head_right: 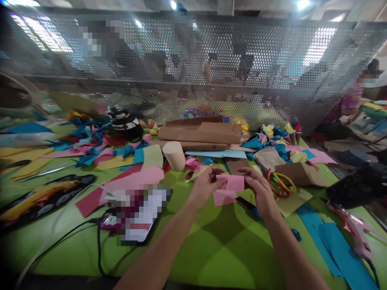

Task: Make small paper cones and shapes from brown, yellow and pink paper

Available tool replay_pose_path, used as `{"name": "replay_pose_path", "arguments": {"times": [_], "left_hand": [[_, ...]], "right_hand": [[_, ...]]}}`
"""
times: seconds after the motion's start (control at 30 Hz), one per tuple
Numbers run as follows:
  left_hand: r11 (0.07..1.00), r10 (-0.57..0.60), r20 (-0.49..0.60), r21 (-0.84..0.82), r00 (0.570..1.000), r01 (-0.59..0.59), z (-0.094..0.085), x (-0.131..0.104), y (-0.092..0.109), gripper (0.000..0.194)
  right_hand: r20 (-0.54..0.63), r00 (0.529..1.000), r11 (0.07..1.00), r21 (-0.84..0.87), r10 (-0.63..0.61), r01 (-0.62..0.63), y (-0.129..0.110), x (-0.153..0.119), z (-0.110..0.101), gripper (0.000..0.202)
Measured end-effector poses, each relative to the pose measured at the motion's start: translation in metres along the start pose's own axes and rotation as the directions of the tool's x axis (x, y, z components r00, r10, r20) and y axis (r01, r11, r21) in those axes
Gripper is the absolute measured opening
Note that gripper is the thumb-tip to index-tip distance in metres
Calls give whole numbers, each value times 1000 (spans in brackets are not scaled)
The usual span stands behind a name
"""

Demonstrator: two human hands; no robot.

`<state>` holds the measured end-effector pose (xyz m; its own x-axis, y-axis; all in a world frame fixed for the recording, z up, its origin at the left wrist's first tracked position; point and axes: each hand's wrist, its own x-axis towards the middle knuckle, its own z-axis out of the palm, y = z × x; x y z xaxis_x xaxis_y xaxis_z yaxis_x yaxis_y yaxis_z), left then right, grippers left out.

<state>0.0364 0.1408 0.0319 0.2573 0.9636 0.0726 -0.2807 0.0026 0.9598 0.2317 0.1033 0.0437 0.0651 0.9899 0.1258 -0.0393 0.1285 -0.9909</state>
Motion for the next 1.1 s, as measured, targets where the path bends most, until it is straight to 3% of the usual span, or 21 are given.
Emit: {"name": "replay_pose_path", "arguments": {"times": [0.13,0.27,0.6,1.1], "left_hand": [[1000,-3,-2,-10,1000,3,-1,1,-3,36],[997,36,-6,68,999,-35,-2,2,-4,31],[996,18,2,92,1000,-18,0,-1,2,35],[996,-12,63,92,998,6,-8,1,-6,37]], "right_hand": [[40,997,997,-19,71,-71,0,0,6,31],[-3,992,991,-39,128,-128,6,2,7,37],[-5,991,991,1,134,-134,6,2,7,34],[2,990,990,-13,140,-140,3,0,8,33]]}}
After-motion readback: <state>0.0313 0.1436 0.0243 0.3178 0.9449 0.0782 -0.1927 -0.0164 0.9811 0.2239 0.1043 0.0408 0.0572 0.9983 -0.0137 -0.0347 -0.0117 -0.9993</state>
